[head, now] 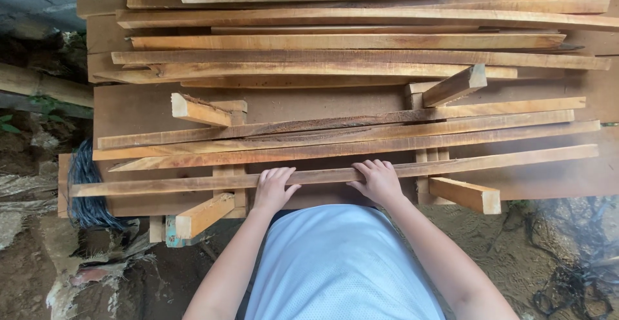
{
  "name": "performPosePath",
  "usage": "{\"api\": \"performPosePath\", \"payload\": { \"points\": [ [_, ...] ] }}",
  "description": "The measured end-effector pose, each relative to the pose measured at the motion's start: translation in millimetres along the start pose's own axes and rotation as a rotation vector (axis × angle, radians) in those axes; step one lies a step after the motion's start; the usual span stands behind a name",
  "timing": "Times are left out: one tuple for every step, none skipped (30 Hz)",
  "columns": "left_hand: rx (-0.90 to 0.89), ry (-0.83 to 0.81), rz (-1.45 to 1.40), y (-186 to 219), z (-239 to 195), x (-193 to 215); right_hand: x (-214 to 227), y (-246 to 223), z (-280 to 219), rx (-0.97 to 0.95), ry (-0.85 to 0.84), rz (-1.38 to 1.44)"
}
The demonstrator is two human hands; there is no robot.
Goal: The person ties a black strap around a bundle of wooden planks on a workbench. They then lift the bundle and place it on a larger stack of similar planks. The person continues to pick up individual planks from the workbench and arrange them into a neat pile.
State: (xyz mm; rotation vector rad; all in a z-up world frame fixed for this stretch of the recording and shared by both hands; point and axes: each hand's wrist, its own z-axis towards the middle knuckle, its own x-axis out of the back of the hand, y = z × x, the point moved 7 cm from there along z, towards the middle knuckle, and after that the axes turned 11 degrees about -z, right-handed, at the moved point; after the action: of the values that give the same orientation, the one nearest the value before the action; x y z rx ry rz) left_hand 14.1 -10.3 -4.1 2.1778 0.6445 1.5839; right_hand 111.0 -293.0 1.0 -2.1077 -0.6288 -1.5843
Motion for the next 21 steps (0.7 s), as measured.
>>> {"api": "performPosePath", "payload": {
  "points": [
    [0.002, 0.000, -0.002, -1, 1, -2, 3, 0, 0, 0.002, -0.002, 0.000],
    [0.010, 0.001, -0.003, -2, 1, -4, 4, 0, 0, -0.003, -0.039, 0.017],
    [0.020, 0.000, -0.003, -4, 0, -5, 4, -2, 1, -0.005, -0.076, 0.036],
    [0.025, 0.000, -0.003, -3, -4, -6, 6, -3, -2, -0.002, -0.078, 0.038],
    [0.043, -0.014, -0.013, -2, -8, -9, 6, -3, -6, 0.002, -0.090, 0.058],
    [0.062, -0.027, -0.024, -1, -12, -11, 7, -3, -9, 0.006, -0.102, 0.078],
    [0.060, -0.022, -0.023, 1, -12, -10, 7, -3, -9, 0.007, -0.097, 0.075],
    [0.074, -0.021, -0.042, 3, -11, -8, 6, -2, -8, 0.008, -0.104, 0.085],
    [0.091, -0.025, -0.061, 4, -15, -7, 4, -4, -10, 0.010, -0.116, 0.099],
    [0.093, -0.026, -0.060, 6, -14, -3, 7, -3, -8, 0.012, -0.116, 0.100],
    [0.107, -0.045, -0.083, 7, -12, -1, 9, -3, -7, 0.020, -0.116, 0.091],
    [0.121, -0.065, -0.105, 7, -10, 0, 10, -3, -5, 0.028, -0.116, 0.081],
    [0.119, -0.070, -0.110, 11, -9, 0, 12, -1, -7, 0.024, -0.122, 0.079],
    [0.120, -0.063, -0.107, 14, -8, 0, 15, 0, -9, 0.017, -0.112, 0.089],
    [0.124, -0.051, -0.097, 13, -9, 4, 17, -4, -6, 0.015, -0.094, 0.103],
    [0.126, -0.050, -0.096, 8, -12, -3, 9, -4, -9, 0.017, -0.094, 0.104],
    [0.112, -0.031, -0.085, 5, -10, -8, 11, -2, -9, 0.031, 0.032, 0.162],
    [0.098, -0.011, -0.074, 2, -7, -13, 14, 1, -10, 0.044, 0.159, 0.219],
    [0.095, -0.010, -0.075, 8, -2, -8, 15, 4, -7, 0.043, 0.161, 0.215],
    [0.021, 0.106, -0.001, 18, 3, 5, 23, 8, -5, 0.011, 0.298, 0.135],
    [-0.047, 0.221, 0.075, 27, 3, 19, 32, 9, -5, -0.017, 0.432, 0.057]
  ]
}}
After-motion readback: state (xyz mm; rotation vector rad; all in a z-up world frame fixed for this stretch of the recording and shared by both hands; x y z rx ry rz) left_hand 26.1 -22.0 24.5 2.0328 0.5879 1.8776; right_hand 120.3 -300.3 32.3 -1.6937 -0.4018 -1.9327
